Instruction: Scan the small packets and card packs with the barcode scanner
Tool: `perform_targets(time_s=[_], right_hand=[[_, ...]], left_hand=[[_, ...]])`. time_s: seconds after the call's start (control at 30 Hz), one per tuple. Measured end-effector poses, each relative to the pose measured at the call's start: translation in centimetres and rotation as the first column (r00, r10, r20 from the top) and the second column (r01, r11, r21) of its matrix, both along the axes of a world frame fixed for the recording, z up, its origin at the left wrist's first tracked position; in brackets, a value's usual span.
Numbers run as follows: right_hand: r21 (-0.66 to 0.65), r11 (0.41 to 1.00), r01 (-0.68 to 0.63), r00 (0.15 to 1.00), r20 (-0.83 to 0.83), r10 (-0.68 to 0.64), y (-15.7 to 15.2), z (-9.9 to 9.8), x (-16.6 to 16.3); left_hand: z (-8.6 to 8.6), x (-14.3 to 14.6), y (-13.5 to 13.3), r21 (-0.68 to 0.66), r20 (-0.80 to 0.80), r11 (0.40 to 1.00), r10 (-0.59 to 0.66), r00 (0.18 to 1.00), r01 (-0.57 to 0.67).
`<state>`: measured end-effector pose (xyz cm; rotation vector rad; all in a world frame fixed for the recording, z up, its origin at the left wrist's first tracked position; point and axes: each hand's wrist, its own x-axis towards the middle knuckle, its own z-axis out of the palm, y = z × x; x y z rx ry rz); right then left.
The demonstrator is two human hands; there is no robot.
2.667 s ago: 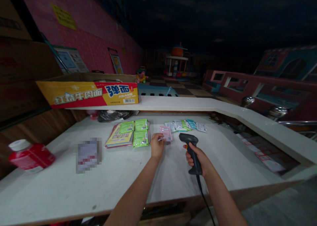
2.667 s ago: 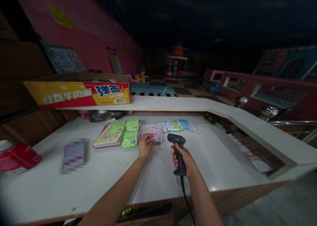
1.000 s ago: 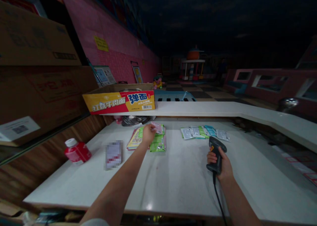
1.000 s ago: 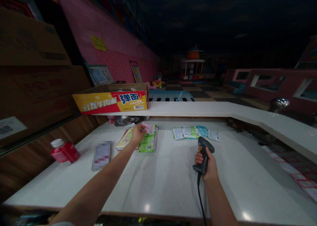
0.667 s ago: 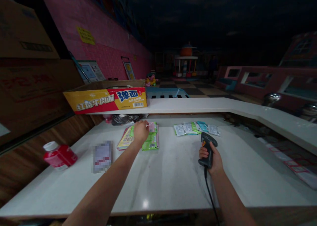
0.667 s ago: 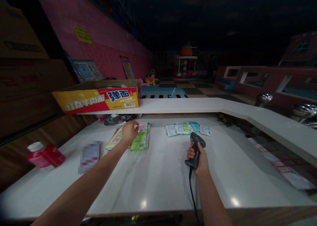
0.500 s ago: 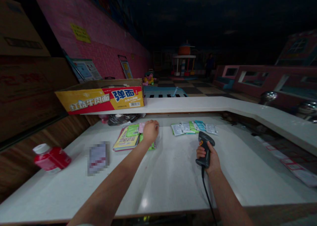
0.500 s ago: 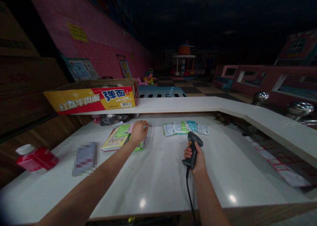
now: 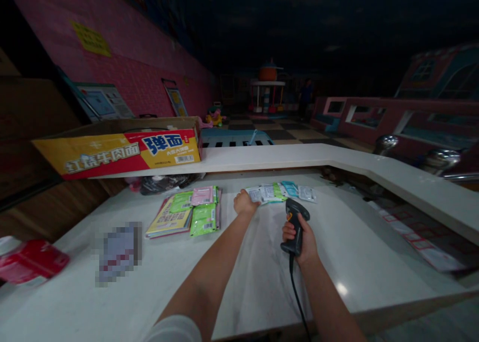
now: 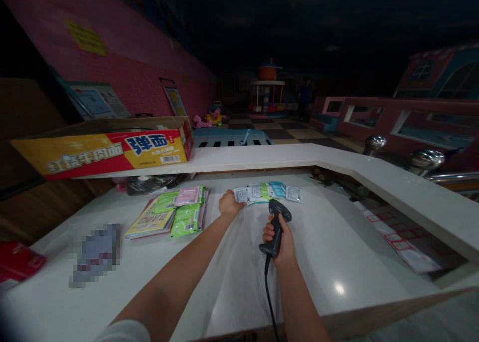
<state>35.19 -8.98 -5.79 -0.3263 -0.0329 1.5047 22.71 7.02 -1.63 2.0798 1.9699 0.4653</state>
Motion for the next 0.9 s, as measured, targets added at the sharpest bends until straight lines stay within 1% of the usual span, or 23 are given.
perform_targets(time_s=[0.2,0.33,0.4,0.47,0.53,0.6,0.7,0.77,0.83,0.9], right_hand=[[-0.009,1.000,-0.005,1.000,0.006,0.005,-0.1,0.2,0.0],[-0.012,1.000,-0.007,1.000,0.002,0.007,-0.2,0.3,0.0],[0.004,1.000,-0.001,0.999,0.046,0.000,-0.3,0.3,0.0],[0.024,1.000,0.001,0.994,0.109,-0.003,-0.3,0.2,0.0],[0.038,0.999,0.001,0.987,0.158,-0.007,-0.3,0.2,0.1],[0.044,0.999,-0.004,0.983,0.183,-0.004,-0.4,0.3,0.1],[0.035,0.999,-0.022,0.981,0.195,0.015,-0.5,0.4,0.0],[0.015,0.999,-0.036,0.977,0.212,0.032,-0.7,0.5,-0.3],[-0.008,0.999,-0.045,0.963,0.266,0.046,-0.9,0.8,-0.7],[-0.050,0.997,-0.058,0.928,0.366,0.073,-1.3,1.4,-1.3]], left_hand=[[0.0,-0.1,0.2,-0.071,0.036,0.997,0.035,0.999,-0.032],[0.0,-1.3,-0.1,-0.099,0.102,0.994,-0.030,0.994,0.040],[-0.2,-2.4,-0.6,-0.082,0.160,0.994,-0.062,0.985,0.076],[-0.7,-3.8,-1.6,-0.018,0.236,0.995,-0.089,0.968,0.096],[-1.5,-5.4,-2.9,0.074,0.340,0.991,-0.131,0.931,0.112],[-2.5,-7.0,-4.3,0.131,0.461,0.983,-0.178,0.869,0.131],[-3.9,-8.7,-6.0,0.139,0.612,0.977,-0.212,0.762,0.160],[-4.5,-9.2,-6.4,0.134,0.679,0.978,-0.208,0.704,0.159],[-4.8,-9.2,-6.4,0.117,0.713,0.980,-0.195,0.674,0.159],[-4.9,-9.1,-6.3,0.114,0.703,0.979,-0.202,0.682,0.172]])
